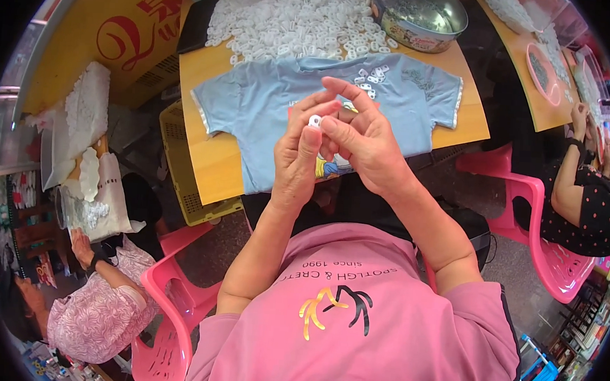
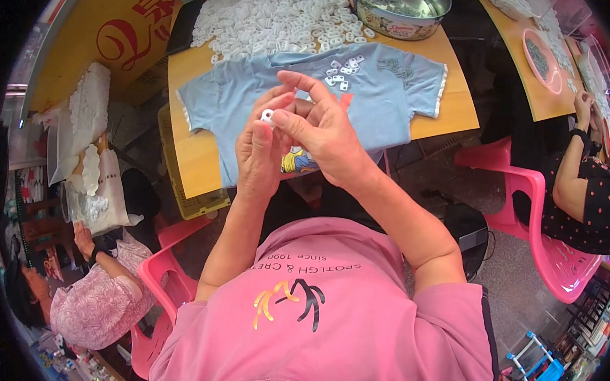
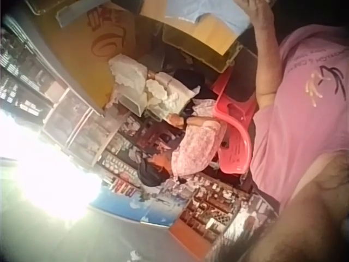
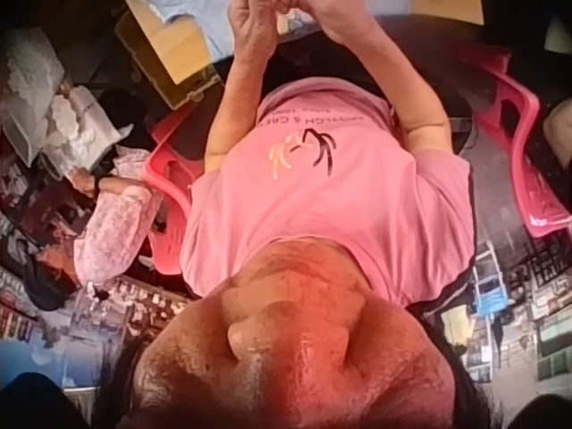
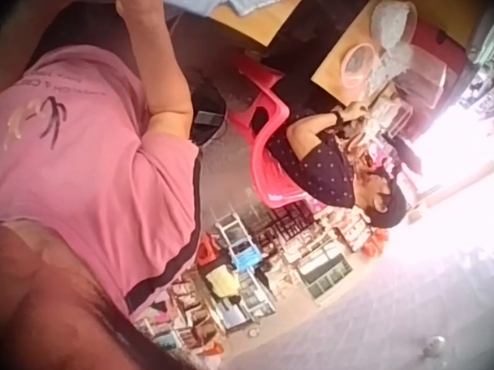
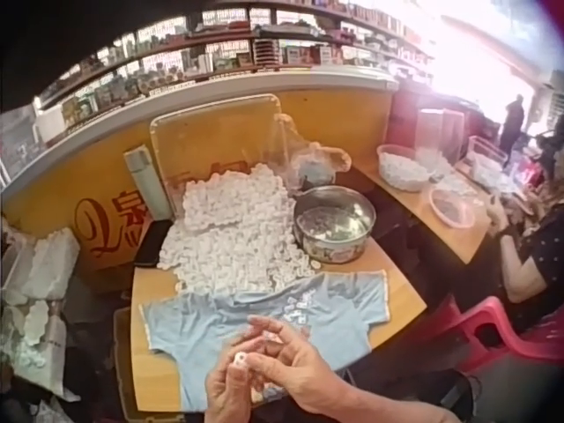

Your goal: The recorder is manually placing small white buttons on a t-shirt at a production workstation.

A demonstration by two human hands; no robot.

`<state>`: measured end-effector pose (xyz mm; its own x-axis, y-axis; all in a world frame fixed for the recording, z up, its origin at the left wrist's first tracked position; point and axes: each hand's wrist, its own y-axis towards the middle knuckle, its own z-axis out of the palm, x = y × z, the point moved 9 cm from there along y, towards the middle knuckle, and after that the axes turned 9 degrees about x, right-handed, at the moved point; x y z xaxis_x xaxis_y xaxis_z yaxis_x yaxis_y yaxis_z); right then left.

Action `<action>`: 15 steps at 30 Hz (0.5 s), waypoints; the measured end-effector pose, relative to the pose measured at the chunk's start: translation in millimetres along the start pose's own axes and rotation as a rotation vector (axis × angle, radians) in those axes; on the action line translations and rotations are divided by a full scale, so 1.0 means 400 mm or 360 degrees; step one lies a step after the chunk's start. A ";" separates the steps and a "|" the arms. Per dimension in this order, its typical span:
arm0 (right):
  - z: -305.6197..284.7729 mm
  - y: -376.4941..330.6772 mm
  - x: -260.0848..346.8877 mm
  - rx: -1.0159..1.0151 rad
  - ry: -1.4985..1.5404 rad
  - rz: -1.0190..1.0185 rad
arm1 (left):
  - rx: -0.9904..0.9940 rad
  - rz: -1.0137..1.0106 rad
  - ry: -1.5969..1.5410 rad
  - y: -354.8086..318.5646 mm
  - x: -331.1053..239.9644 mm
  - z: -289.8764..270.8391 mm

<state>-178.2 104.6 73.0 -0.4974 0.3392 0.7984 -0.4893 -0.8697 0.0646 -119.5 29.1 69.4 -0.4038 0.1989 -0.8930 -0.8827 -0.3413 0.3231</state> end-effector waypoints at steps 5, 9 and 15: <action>0.030 -0.012 -0.035 -0.0040 0.0121 0.0001 | 0.0055 -0.0005 -0.0257 -0.028 0.009 -0.005; 0.051 -0.009 -0.069 0.0013 0.0132 -0.0033 | 0.0029 0.0062 -0.0338 -0.050 -0.002 -0.033; 0.085 0.002 -0.100 -0.0031 0.0263 0.0019 | -0.0037 0.0091 -0.0388 -0.063 -0.008 -0.069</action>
<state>-134.4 78.2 61.4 -0.6135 0.3849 0.6896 -0.4958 -0.8674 0.0430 -89.4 11.8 55.4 -0.5014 0.3933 -0.7706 -0.8521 -0.3789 0.3610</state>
